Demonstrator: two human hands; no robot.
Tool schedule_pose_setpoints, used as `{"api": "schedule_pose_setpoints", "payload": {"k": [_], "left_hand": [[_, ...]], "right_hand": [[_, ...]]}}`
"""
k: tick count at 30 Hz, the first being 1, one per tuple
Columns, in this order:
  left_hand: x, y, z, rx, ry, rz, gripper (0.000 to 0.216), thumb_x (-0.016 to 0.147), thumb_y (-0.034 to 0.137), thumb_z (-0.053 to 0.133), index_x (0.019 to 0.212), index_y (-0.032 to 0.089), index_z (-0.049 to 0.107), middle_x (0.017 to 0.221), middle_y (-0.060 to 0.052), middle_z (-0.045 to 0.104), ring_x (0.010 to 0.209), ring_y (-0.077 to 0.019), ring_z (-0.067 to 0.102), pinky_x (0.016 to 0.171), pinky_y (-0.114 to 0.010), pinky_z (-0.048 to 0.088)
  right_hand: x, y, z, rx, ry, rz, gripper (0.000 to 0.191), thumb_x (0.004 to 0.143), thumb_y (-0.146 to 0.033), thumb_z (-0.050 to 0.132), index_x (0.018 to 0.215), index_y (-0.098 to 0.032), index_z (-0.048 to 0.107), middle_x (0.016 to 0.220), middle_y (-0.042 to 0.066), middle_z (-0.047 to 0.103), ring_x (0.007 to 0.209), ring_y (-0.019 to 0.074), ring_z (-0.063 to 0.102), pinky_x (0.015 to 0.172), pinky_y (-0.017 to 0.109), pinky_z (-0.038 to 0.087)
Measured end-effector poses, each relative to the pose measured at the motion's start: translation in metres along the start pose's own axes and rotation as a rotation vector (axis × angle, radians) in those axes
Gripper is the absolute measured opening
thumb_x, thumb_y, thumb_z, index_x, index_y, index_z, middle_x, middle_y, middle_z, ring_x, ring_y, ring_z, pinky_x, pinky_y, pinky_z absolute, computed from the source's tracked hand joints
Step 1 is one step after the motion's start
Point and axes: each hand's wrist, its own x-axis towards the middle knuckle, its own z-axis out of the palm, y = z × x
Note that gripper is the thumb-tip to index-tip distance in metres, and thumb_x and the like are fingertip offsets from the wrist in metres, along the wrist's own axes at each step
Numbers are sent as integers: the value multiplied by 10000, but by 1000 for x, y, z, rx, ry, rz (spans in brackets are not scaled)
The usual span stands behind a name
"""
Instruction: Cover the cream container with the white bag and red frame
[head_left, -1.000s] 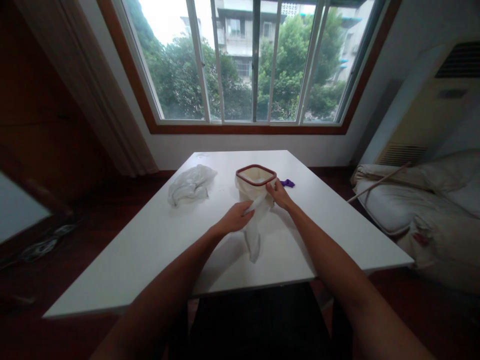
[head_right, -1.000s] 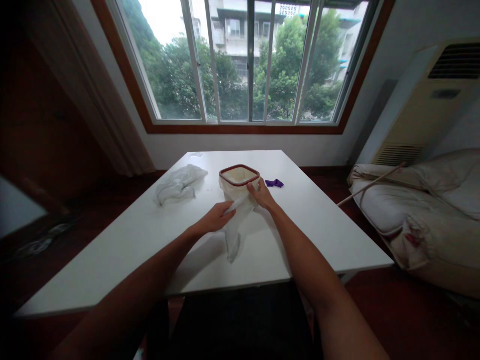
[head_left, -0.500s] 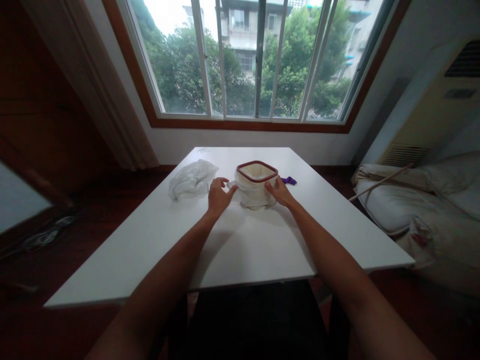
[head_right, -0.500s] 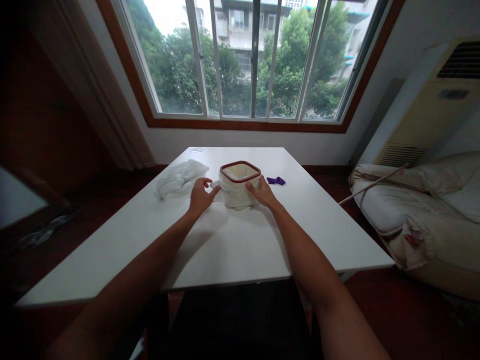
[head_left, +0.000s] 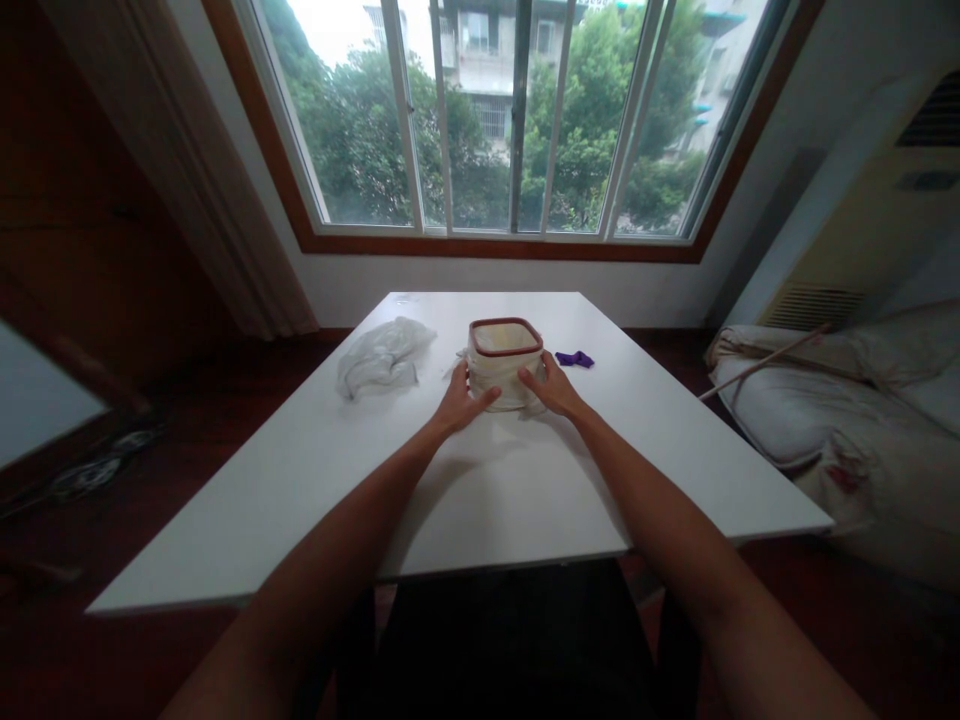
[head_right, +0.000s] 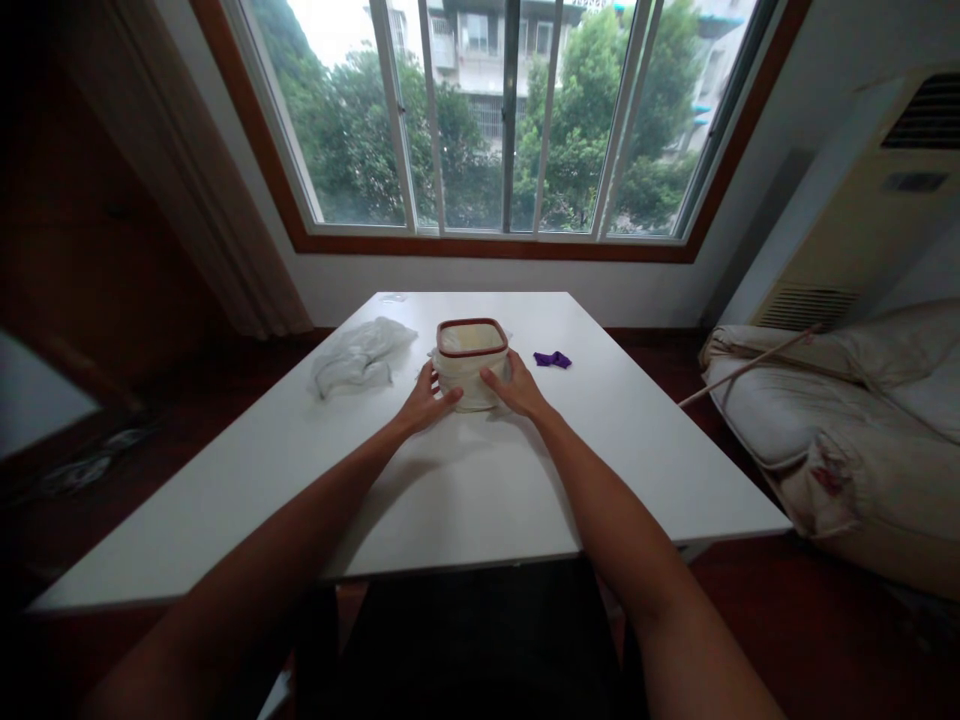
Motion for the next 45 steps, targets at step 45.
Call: {"api": "schedule_pose_setpoints", "payload": {"k": [45], "left_hand": [[-2, 14, -40, 383, -8, 33, 425, 773, 505, 676, 1031, 168, 698, 926, -38, 729, 799, -182, 611, 760, -298, 506]], "right_hand": [[8, 12, -44, 291, -219, 81, 547, 650, -495, 814, 1075, -170, 699, 1102, 94, 732, 990, 260, 679, 904, 425, 537]]}}
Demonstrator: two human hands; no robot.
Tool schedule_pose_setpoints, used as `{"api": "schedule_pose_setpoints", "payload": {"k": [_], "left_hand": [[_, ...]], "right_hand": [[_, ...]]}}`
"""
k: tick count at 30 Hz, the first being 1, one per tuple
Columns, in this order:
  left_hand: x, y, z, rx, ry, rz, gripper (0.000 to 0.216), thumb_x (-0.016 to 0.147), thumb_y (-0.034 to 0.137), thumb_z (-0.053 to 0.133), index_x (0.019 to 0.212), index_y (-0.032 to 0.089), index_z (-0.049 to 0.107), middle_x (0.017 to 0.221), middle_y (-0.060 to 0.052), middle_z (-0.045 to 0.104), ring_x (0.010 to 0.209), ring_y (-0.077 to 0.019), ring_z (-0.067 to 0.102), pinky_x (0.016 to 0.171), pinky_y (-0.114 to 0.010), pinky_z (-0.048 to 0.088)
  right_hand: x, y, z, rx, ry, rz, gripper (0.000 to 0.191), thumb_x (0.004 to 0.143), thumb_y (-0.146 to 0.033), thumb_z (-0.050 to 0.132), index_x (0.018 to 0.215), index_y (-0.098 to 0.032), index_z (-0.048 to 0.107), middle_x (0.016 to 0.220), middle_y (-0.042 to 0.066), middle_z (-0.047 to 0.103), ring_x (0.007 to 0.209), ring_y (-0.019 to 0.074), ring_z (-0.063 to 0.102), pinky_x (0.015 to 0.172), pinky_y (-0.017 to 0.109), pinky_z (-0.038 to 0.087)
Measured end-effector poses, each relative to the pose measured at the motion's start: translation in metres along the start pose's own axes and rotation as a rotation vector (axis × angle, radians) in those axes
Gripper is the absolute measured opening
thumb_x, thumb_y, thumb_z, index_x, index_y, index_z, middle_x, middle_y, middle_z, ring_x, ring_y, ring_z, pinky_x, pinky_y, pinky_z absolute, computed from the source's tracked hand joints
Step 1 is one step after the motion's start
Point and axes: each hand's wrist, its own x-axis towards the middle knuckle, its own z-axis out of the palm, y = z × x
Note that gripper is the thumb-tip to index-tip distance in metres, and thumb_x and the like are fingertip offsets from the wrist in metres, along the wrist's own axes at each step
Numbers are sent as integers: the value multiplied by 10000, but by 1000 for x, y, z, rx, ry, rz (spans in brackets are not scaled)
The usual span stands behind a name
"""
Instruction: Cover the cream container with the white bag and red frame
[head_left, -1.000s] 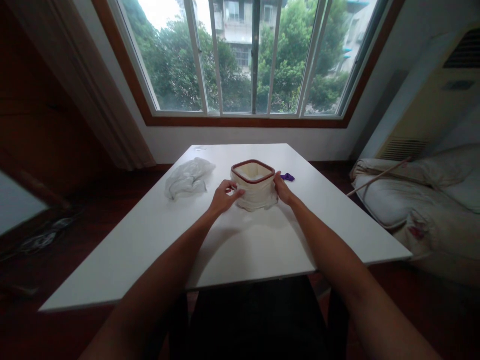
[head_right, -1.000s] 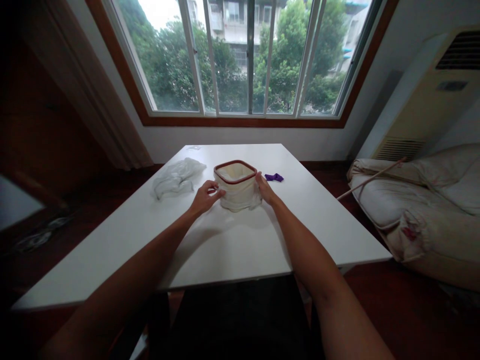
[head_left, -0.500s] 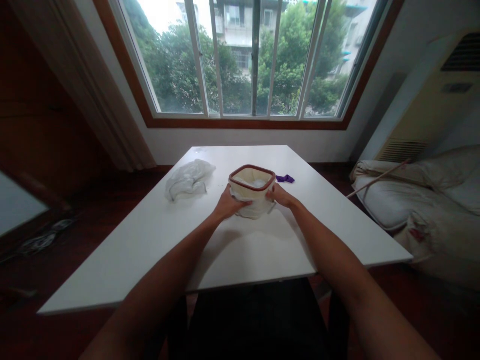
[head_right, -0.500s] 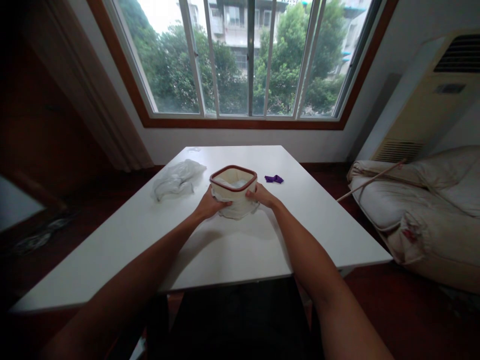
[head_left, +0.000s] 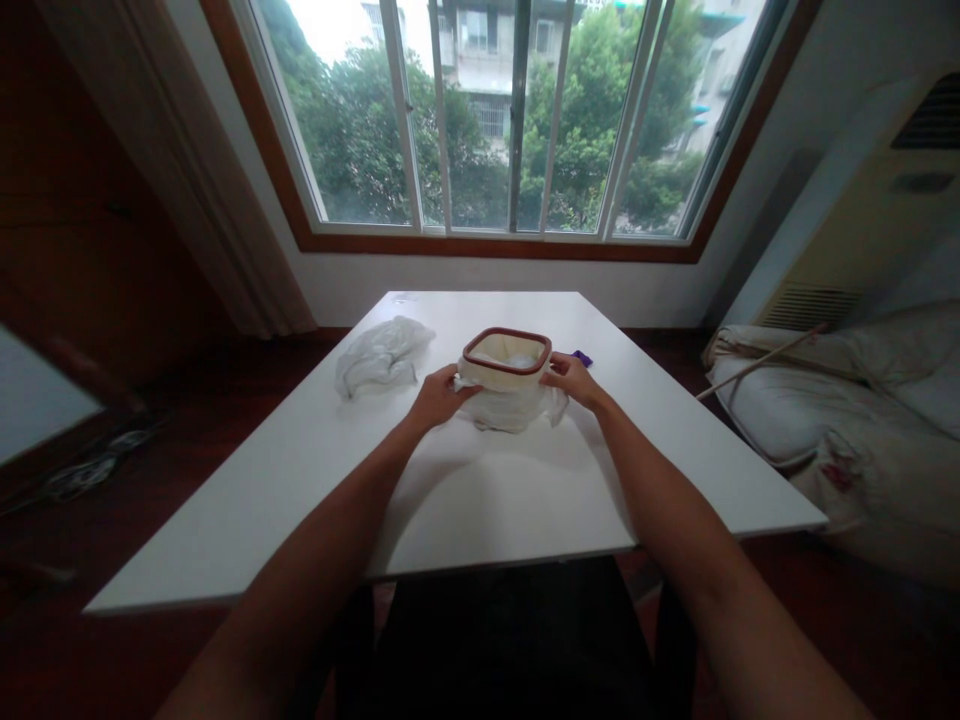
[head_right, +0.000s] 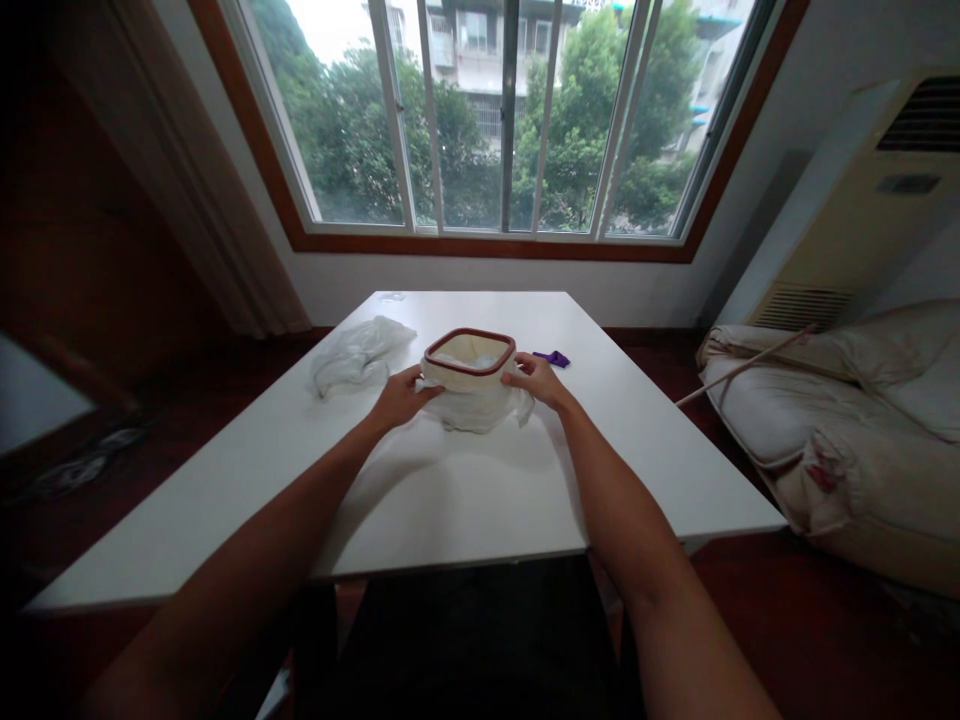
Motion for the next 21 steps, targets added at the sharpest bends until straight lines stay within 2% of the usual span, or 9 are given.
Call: {"api": "schedule_pose_setpoints", "payload": {"k": [4, 6, 8, 10, 12, 14, 16, 19, 21], "left_hand": [[3, -14, -3, -38, -17, 28, 338, 820, 444, 608, 993, 168, 698, 885, -22, 726, 783, -172, 615, 758, -287, 499], [5, -19, -3, -30, 27, 62, 281, 834, 379, 575, 983, 169, 689, 924, -36, 722, 818, -176, 622, 775, -294, 499], [7, -22, -2, 7, 148, 90, 274, 818, 325, 584, 1031, 173, 667, 1054, -70, 699, 919, -192, 624, 819, -311, 500], [8, -22, -2, 61, 316, 57, 347, 787, 319, 635, 1101, 173, 631, 1134, -98, 654, 955, -201, 612, 826, -324, 501], [9, -19, -2, 82, 424, -51, 406, 766, 350, 680, 1122, 171, 601, 1022, -80, 645, 834, -184, 607, 748, -312, 502], [8, -16, -2, 36, 424, -155, 385, 771, 370, 684, 1088, 174, 587, 849, -26, 616, 692, -155, 581, 660, -284, 482], [8, -13, 1, -56, 376, -210, 357, 788, 357, 661, 1085, 182, 567, 801, 2, 594, 624, -132, 574, 606, -259, 463], [8, -9, 7, -220, 356, -241, 407, 789, 310, 639, 1160, 199, 513, 916, -12, 609, 612, -112, 596, 584, -249, 476], [9, -7, 10, -347, 373, -265, 428, 791, 292, 626, 1185, 203, 485, 994, -33, 613, 666, -117, 624, 633, -269, 516]], "right_hand": [[1, 0, -2, -122, 25, -10, 499, 624, -470, 830, 1013, -176, 723, 1069, 74, 729, 995, 255, 663, 912, 426, 520], [2, 2, -3, -169, 46, -9, 472, 616, -466, 834, 973, -177, 724, 1044, 66, 723, 988, 248, 653, 898, 412, 517], [3, 4, -3, -186, 60, -7, 460, 619, -471, 833, 951, -177, 715, 1016, 59, 715, 955, 233, 649, 868, 390, 518], [5, 7, -3, -194, 69, -8, 449, 625, -484, 829, 928, -178, 700, 971, 49, 702, 880, 208, 642, 803, 358, 519], [6, 8, -3, -212, 75, -8, 439, 627, -494, 827, 895, -179, 680, 897, 31, 675, 778, 175, 613, 716, 321, 500], [7, 9, -3, -228, 80, -11, 435, 623, -494, 831, 867, -179, 657, 812, 3, 630, 693, 141, 564, 653, 291, 462], [8, 9, -2, -224, 81, -10, 438, 613, -488, 837, 846, -181, 630, 727, -30, 574, 633, 117, 513, 611, 270, 423], [8, 6, 0, -188, 71, 9, 448, 606, -488, 834, 837, -193, 589, 646, -67, 509, 573, 100, 457, 559, 251, 375], [8, 3, 2, -160, 68, 12, 440, 605, -475, 830, 831, -199, 572, 634, -75, 498, 560, 97, 448, 551, 248, 370]]}}
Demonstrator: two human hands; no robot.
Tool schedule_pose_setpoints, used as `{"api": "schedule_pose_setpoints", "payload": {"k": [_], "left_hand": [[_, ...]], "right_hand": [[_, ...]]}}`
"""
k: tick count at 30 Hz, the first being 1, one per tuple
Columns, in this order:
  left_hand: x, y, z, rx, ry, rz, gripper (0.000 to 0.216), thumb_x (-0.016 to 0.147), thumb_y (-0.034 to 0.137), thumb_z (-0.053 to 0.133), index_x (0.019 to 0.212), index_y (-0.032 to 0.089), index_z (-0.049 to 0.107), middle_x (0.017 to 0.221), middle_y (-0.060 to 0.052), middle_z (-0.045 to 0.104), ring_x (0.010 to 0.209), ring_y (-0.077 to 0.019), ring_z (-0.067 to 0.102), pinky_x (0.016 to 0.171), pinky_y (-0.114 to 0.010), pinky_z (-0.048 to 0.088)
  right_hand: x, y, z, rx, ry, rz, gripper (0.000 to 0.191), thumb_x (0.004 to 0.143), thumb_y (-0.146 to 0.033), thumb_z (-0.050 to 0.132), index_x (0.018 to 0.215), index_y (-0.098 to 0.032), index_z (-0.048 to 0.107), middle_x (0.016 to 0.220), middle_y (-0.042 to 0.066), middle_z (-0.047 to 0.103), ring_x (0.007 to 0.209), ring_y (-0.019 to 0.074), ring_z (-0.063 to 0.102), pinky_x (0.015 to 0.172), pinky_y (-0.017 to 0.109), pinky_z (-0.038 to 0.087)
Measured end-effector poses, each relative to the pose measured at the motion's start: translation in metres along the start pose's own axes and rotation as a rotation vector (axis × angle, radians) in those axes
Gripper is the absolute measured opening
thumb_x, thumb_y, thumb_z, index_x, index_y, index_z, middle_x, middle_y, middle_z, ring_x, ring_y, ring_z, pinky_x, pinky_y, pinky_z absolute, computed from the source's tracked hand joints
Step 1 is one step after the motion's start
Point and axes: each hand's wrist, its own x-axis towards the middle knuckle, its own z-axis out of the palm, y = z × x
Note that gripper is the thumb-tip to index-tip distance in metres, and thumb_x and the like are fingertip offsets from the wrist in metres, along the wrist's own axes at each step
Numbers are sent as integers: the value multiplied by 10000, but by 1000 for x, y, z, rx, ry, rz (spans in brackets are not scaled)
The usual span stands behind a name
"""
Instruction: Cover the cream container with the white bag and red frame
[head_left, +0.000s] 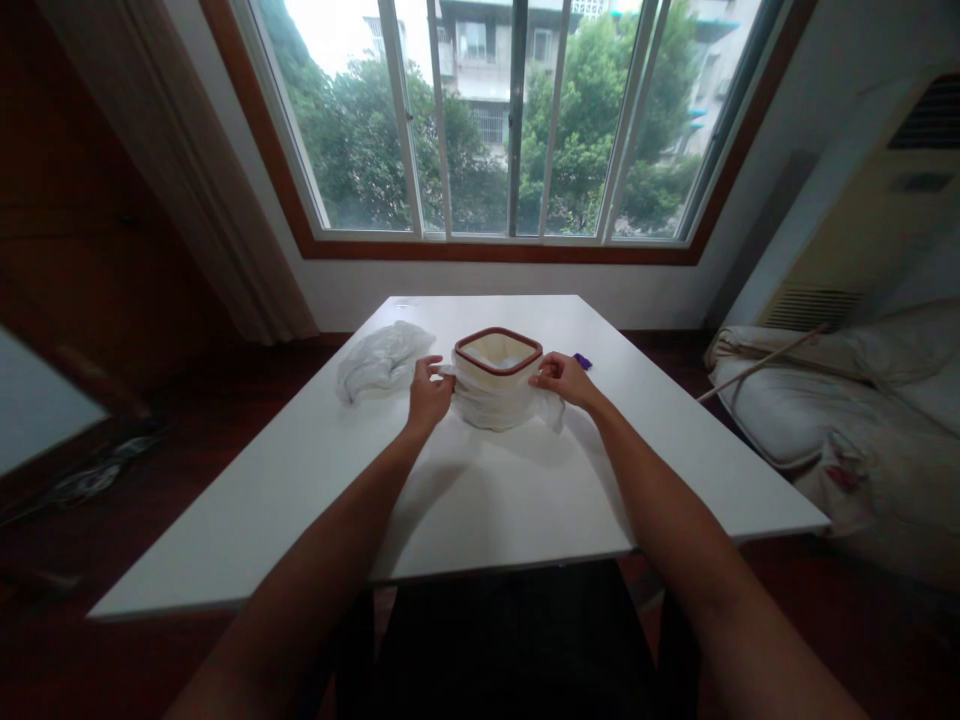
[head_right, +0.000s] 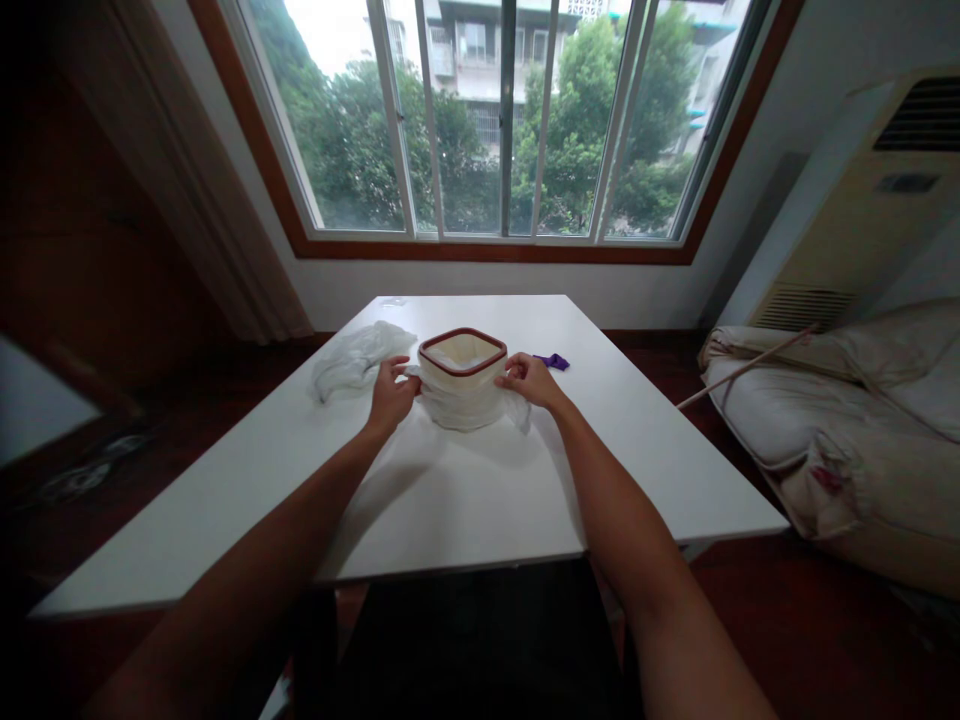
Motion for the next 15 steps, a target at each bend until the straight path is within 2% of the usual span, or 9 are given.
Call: {"api": "schedule_pose_setpoints", "payload": {"k": [3, 6, 9, 12, 15], "left_hand": [[-2, 2, 3, -134, -34, -39, 388, 875, 379, 548, 1209, 195, 479, 1087, -75, 618, 873, -161, 659, 809, -341, 546], [-7, 1, 4, -136, -185, 45, 553, 922, 557, 466, 1333, 188, 431, 1239, -127, 593, 1122, -223, 610, 971, -412, 498], [-11, -3, 6, -100, -317, 174, 861, 816, 685, 581, 1459, 177, 317, 1394, -172, 509, 1283, -286, 518, 1045, -447, 454], [-12, -6, 7, 23, -283, 239, 1039, 659, 701, 738, 1475, 193, 344, 1426, -174, 486, 1319, -341, 481, 1064, -479, 437], [-11, -4, 7, 111, -249, 270, 1056, 573, 655, 821, 1442, 211, 417, 1407, -160, 504, 1302, -356, 490, 1062, -499, 438]], "right_hand": [[-1, -7, 3, 61, 11, -5, 410, 603, -433, 824, 820, -205, 561, 633, -75, 510, 565, 99, 468, 564, 251, 391], [-2, -14, 6, 143, 36, -2, 376, 616, -392, 802, 840, -212, 560, 643, -66, 559, 590, 111, 515, 591, 258, 426], [-3, -17, 5, 197, 54, 15, 330, 646, -363, 759, 877, -213, 576, 671, -52, 611, 626, 124, 556, 615, 261, 452], [-2, -15, 1, 279, 39, 93, 289, 669, -334, 681, 913, -205, 596, 742, -20, 667, 647, 138, 588, 601, 264, 463], [-1, -12, -1, 359, -8, 107, 338, 609, -268, 679, 927, -205, 583, 779, -11, 683, 653, 145, 610, 606, 276, 487]]}}
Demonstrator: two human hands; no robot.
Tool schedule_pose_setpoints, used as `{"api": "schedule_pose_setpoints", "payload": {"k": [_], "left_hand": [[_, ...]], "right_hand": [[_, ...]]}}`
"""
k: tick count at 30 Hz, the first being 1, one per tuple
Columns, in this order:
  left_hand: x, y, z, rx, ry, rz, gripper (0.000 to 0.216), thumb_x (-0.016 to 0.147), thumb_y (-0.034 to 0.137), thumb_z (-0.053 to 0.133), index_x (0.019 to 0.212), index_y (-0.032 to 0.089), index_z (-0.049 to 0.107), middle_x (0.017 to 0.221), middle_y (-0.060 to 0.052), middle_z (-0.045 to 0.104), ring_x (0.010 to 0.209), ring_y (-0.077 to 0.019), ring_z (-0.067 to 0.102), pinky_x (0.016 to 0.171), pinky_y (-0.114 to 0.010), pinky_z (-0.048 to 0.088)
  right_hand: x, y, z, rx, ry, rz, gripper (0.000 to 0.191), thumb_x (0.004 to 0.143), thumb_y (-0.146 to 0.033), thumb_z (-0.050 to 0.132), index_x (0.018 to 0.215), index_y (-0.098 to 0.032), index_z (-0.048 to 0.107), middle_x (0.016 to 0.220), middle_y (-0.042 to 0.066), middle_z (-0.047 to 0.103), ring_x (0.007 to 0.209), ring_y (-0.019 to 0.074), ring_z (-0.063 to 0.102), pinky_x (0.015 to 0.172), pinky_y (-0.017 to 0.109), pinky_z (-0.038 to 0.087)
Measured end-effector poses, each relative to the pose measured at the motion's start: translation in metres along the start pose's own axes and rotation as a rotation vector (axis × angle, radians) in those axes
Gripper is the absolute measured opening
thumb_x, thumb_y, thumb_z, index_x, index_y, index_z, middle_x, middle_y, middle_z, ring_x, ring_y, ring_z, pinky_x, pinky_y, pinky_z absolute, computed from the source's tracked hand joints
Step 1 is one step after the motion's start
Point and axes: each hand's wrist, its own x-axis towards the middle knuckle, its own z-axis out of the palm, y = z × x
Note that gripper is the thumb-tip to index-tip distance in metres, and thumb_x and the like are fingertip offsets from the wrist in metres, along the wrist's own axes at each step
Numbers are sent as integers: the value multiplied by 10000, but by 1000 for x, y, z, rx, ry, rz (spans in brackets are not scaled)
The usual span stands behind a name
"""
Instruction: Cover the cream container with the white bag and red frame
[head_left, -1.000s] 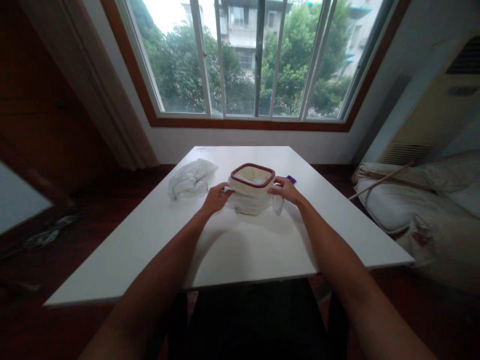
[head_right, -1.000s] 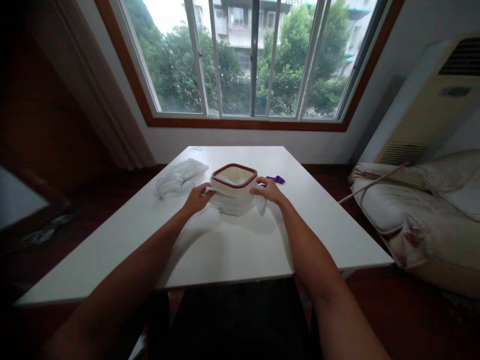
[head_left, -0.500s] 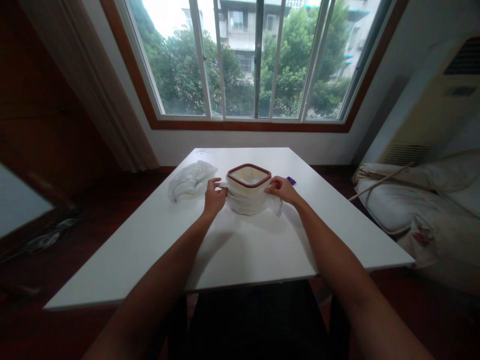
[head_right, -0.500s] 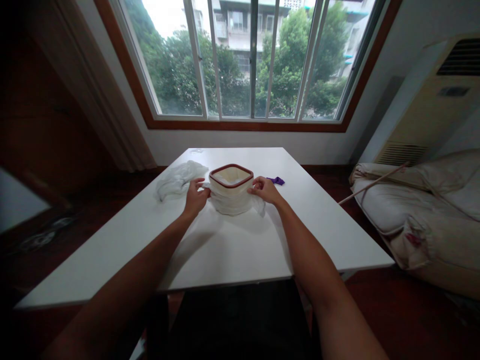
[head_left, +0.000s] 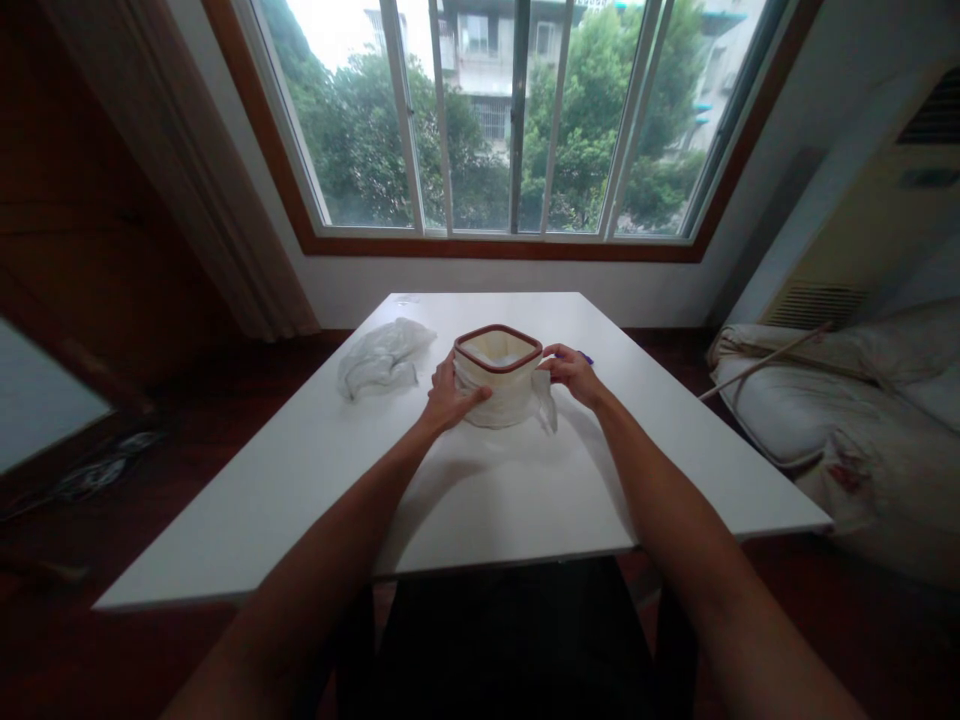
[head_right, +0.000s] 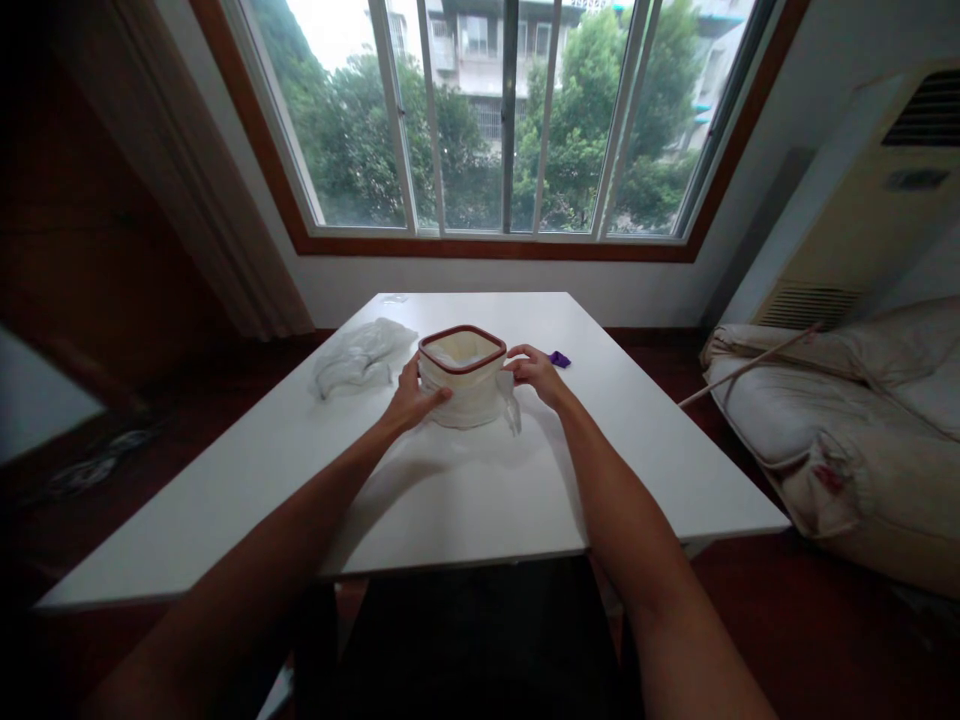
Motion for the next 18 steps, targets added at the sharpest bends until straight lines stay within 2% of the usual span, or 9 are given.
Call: {"api": "schedule_pose_setpoints", "payload": {"k": [3, 6, 10, 13, 16, 18], "left_hand": [[0, 3, 1, -79, -33, 6, 1027, 589, 606, 834, 1435, 203, 415, 1383, -159, 524, 1251, -325, 533, 1031, -482, 471], [-1, 6, 4, -195, -51, -38, 1030, 612, 569, 834, 1453, 211, 360, 1402, -165, 506, 1241, -302, 541, 965, -439, 523], [-4, 9, 6, -228, -64, -59, 995, 631, 545, 824, 1432, 197, 348, 1407, -172, 501, 1222, -291, 556, 920, -411, 549], [-6, 12, 6, -205, -68, -46, 963, 638, 544, 817, 1408, 180, 367, 1386, -171, 521, 1198, -291, 573, 908, -410, 556], [-7, 13, 6, -168, -55, -51, 950, 646, 533, 815, 1411, 186, 371, 1385, -165, 523, 1186, -287, 581, 908, -410, 555], [-8, 12, 5, -150, -51, -58, 936, 655, 525, 813, 1414, 197, 375, 1387, -160, 522, 1179, -284, 585, 906, -408, 554]], "right_hand": [[0, 2, 1, -68, -36, -56, 380, 571, -215, 733, 911, -210, 563, 809, -26, 650, 616, 118, 586, 588, 271, 492], [0, 5, 4, -194, -15, -82, 442, 585, -284, 805, 942, -213, 554, 862, -15, 623, 615, 111, 572, 584, 286, 509], [0, 14, 9, -409, 61, -133, 633, 594, -420, 861, 1115, -205, 574, 1079, 84, 641, 888, 210, 635, 753, 386, 560], [0, 21, 15, -434, -15, -140, 689, 649, -479, 835, 1221, -208, 564, 1214, 123, 637, 1004, 249, 635, 857, 441, 552], [-2, 28, 22, -396, -100, -148, 665, 693, -501, 805, 1238, -202, 570, 1231, 121, 656, 1011, 248, 645, 890, 444, 545], [-3, 30, 25, -395, -103, -151, 645, 704, -504, 798, 1223, -190, 579, 1216, 122, 668, 995, 242, 648, 879, 431, 546]]}}
